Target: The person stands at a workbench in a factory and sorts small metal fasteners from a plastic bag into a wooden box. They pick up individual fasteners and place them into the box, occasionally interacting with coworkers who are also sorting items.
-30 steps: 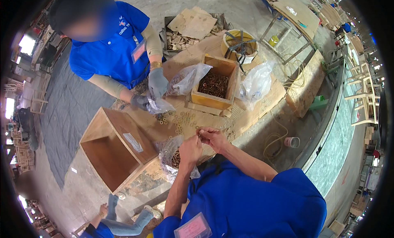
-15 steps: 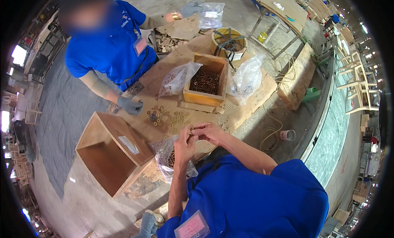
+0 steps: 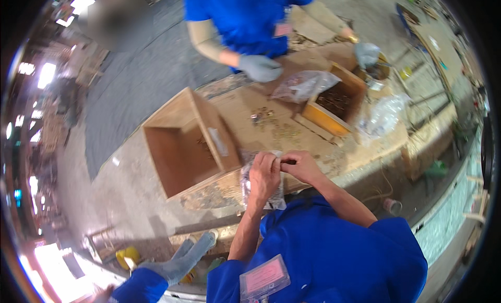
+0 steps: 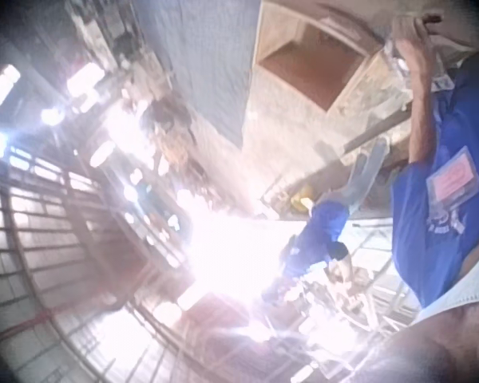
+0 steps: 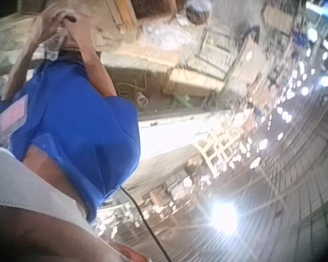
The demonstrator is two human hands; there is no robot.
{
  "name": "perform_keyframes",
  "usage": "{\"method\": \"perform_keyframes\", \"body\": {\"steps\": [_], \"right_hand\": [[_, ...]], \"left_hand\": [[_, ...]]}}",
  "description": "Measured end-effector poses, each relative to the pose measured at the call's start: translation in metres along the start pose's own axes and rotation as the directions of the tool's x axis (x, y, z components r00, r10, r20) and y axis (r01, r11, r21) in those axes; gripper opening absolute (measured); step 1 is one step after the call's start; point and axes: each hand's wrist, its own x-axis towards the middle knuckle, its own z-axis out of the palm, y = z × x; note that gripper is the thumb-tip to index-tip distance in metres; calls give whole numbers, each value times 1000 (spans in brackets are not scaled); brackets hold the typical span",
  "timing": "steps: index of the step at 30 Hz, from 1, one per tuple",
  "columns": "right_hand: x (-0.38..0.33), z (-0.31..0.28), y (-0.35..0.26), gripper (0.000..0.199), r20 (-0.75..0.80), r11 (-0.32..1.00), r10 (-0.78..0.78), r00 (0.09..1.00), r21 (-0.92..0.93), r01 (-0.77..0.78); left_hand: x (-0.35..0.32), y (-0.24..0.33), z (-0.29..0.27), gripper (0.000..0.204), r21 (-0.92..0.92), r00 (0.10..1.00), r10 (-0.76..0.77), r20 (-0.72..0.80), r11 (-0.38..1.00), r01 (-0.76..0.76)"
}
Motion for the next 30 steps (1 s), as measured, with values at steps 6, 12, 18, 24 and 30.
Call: {"method": "perform_keyframes", "body": {"steps": [6,12,18,24,30], "right_hand": [[15,-1,4,28,302,594,254,919,701,-394],[23,6,26,28,493,302,233,838,783,-544],[11,4,43,34,432,335,305,848,785,-521],[17,3,66,41,374,231,342,862,856,-463],[16,4,68,41,401,313,267,876,824,-473]], "left_hand": [[29,-10,-100,3,285,938,182,-295,954,-96],[49,-65,-148,14,396,959,56,-278,916,61],[23,-38,-161,20,350,789,53,-612,913,210],[-62,-34,-34,14,119,984,-166,-72,978,173],[-83,-82,35,15,642,883,-372,287,758,111]]}}
